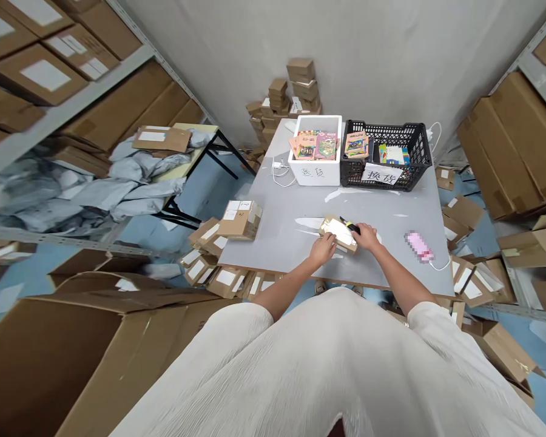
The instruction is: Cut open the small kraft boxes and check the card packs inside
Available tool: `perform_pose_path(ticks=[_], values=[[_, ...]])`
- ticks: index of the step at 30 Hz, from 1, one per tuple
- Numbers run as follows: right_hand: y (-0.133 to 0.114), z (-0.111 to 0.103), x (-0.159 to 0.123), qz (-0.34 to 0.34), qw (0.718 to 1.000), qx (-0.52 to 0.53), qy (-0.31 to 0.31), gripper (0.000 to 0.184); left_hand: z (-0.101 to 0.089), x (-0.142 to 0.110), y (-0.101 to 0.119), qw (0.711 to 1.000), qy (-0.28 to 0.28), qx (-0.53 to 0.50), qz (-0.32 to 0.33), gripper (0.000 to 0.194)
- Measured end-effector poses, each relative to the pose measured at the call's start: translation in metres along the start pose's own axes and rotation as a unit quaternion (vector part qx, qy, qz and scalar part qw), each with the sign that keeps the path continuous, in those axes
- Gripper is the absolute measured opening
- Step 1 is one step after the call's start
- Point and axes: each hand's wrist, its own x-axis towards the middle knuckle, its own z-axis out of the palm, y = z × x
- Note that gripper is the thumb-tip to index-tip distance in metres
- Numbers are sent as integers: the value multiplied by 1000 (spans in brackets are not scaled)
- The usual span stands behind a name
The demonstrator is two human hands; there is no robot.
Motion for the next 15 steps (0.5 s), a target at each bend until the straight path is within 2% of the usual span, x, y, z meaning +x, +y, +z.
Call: perform_pose_path(ticks=[4, 8, 11, 15], values=[[4, 8, -21, 22, 998, 61, 9, 43, 0, 15, -5, 999, 31, -34, 16, 44], [2, 20, -39, 23, 985, 174, -1, 39, -7, 32, -3, 998, 26, -55, -2, 51], [3, 19, -44, 39, 978, 206, 17, 36, -11, 42, 10, 998, 29, -39, -42, 61], [12, 5, -46, 74, 973, 211, 53, 34, -4, 54, 42, 995, 2, -33, -93, 89]])
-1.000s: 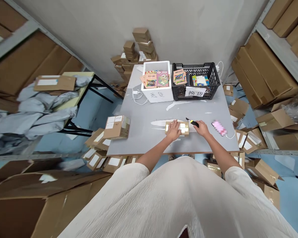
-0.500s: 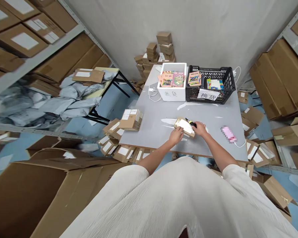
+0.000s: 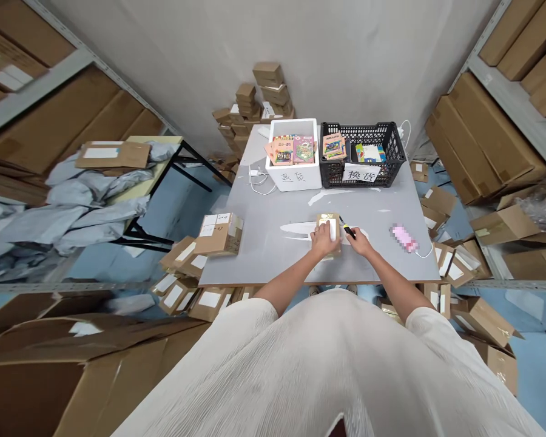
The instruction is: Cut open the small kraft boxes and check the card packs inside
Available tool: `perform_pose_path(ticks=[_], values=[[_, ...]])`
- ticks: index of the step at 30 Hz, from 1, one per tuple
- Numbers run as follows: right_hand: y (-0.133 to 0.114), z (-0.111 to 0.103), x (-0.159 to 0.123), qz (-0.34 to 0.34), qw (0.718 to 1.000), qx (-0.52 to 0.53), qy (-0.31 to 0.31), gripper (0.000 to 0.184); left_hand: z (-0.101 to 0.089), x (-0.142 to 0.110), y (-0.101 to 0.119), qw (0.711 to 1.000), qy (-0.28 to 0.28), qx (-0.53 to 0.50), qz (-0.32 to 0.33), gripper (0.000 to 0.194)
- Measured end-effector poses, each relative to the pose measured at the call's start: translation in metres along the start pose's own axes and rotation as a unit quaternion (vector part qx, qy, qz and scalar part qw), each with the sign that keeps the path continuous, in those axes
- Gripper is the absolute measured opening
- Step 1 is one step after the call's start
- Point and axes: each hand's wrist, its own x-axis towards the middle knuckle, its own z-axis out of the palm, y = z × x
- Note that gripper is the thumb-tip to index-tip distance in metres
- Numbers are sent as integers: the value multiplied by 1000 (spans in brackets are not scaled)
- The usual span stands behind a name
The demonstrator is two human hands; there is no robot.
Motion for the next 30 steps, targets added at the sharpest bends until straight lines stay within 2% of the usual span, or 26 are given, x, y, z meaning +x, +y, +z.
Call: perform_pose_path(ticks=[2, 4, 9, 11, 13, 18, 22, 27, 30], values=[[1, -7, 1, 9, 1000, 7, 10, 34, 7, 1, 12, 1000, -13, 10, 0, 100], [2, -10, 2, 22, 999, 20, 18, 35, 10, 1, 15, 999, -33, 29, 27, 105], [4, -7, 3, 55, 995, 79, 28, 36, -5, -1, -9, 972, -123, 79, 184, 111], [2, -2, 2, 67, 992, 109, -2, 37, -15, -4, -21, 964, -122, 94, 217, 107], [-1, 4, -1, 74, 986, 140, -43, 37, -22, -8, -27, 965, -104, 103, 217, 100], [-8, 7, -8, 78, 971, 181, -138, 38, -23, -20, -27, 969, -77, 110, 207, 71], [0, -16, -8, 78, 984, 92, -132, 40, -18, -22, -25, 970, -73, 107, 207, 59], [15, -58, -1, -16, 988, -39, -148, 32, -15, -16, -25, 971, -76, 104, 204, 58], [17, -70, 7, -67, 979, -119, -153, 31, -14, -14, -26, 971, -70, 102, 204, 60]])
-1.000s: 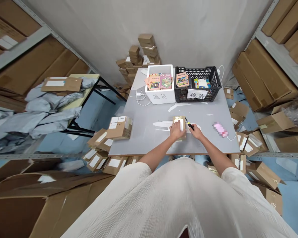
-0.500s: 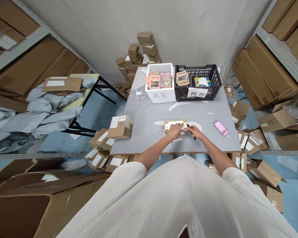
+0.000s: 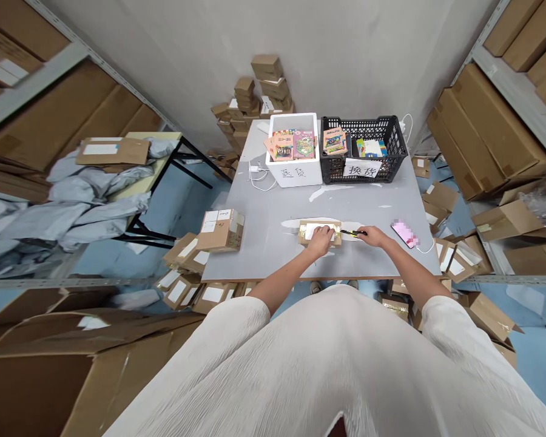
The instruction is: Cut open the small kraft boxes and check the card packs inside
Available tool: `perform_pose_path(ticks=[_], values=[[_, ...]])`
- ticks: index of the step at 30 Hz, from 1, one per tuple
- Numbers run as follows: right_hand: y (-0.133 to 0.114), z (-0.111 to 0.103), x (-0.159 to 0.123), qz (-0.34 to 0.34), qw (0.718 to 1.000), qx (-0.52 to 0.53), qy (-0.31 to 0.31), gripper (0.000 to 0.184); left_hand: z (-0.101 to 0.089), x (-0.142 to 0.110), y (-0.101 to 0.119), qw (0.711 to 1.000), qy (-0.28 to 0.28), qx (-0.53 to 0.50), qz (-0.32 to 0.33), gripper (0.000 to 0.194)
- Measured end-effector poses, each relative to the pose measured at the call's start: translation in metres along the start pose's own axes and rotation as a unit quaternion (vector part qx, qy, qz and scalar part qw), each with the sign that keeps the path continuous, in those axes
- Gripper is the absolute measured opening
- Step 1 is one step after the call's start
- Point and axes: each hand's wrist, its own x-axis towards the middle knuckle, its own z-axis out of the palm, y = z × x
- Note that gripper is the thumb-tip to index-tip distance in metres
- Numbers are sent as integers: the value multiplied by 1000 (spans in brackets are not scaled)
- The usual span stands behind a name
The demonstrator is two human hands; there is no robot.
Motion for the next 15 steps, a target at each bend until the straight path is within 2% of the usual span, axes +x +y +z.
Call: perform_pose_path(ticks=[4, 8, 11, 15], values=[[-4, 0, 16, -16, 996, -83, -1, 31, 0, -2, -1, 1000, 5, 3, 4, 63], [-13, 6, 33, -38, 992, -121, 5, 32, 0, -5, 0, 1000, 13, 3, 3, 61], [-16, 7, 36, -29, 993, -109, -17, 31, -1, -5, 1, 1000, 15, 2, -4, 59], [-12, 5, 24, 13, 995, -19, -93, 36, 0, -2, -1, 1000, 3, -1, -9, 60]])
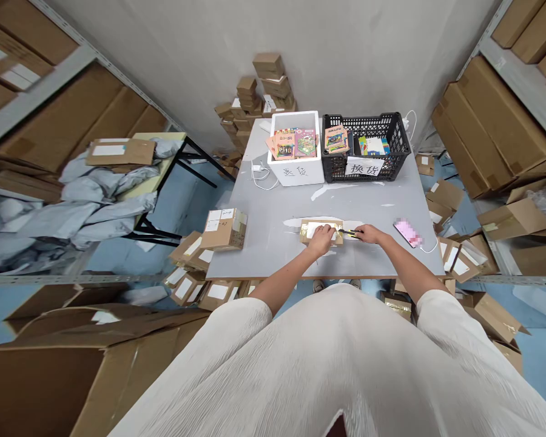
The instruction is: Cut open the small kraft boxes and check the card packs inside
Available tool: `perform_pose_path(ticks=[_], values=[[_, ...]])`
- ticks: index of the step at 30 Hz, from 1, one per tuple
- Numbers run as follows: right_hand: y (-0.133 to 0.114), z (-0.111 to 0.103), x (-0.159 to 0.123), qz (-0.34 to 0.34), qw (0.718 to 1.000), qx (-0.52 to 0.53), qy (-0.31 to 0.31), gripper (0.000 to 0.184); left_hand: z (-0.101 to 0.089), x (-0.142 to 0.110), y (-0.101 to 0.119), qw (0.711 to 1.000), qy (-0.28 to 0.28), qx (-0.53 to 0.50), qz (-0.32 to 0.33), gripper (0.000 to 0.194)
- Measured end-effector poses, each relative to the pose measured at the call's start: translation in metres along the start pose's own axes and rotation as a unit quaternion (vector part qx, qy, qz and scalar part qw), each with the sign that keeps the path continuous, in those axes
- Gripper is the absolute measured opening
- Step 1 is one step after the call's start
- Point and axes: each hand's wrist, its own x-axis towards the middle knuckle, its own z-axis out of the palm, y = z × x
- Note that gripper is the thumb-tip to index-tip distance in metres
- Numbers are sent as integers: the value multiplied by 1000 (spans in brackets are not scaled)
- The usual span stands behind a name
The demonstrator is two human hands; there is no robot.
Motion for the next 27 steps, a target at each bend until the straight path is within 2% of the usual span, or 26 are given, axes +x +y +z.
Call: perform_pose_path(ticks=[3, 5, 9, 11, 14, 18, 23, 27], values=[[6, 7, -13, 14, 996, 69, -45, 36, 0, 2, -2, 1000, 3, -13, 0, 62], [11, 13, -22, 17, 994, 97, -53, 34, 0, 3, -3, 1000, 4, -20, -1, 62], [16, 21, -34, 57, 984, 166, 24, 39, -5, 1, -3, 999, 1, -32, -1, 69], [17, 22, -39, 76, 975, 201, 58, 41, -10, 0, -4, 999, 20, -49, -9, 74], [14, 21, -45, 80, 971, 210, 86, 40, -17, 3, -7, 995, 59, -74, -40, 63], [1, 23, -50, 47, 982, 138, 118, 40, -21, 9, -12, 991, 78, -82, -72, 57], [-11, 32, -49, -20, 987, -40, 153, 40, -19, 15, -14, 994, 54, -66, -64, 55], [-14, 38, -46, -4, 984, -115, 139, 45, -19, 24, -16, 996, 20, -53, -71, 51]])
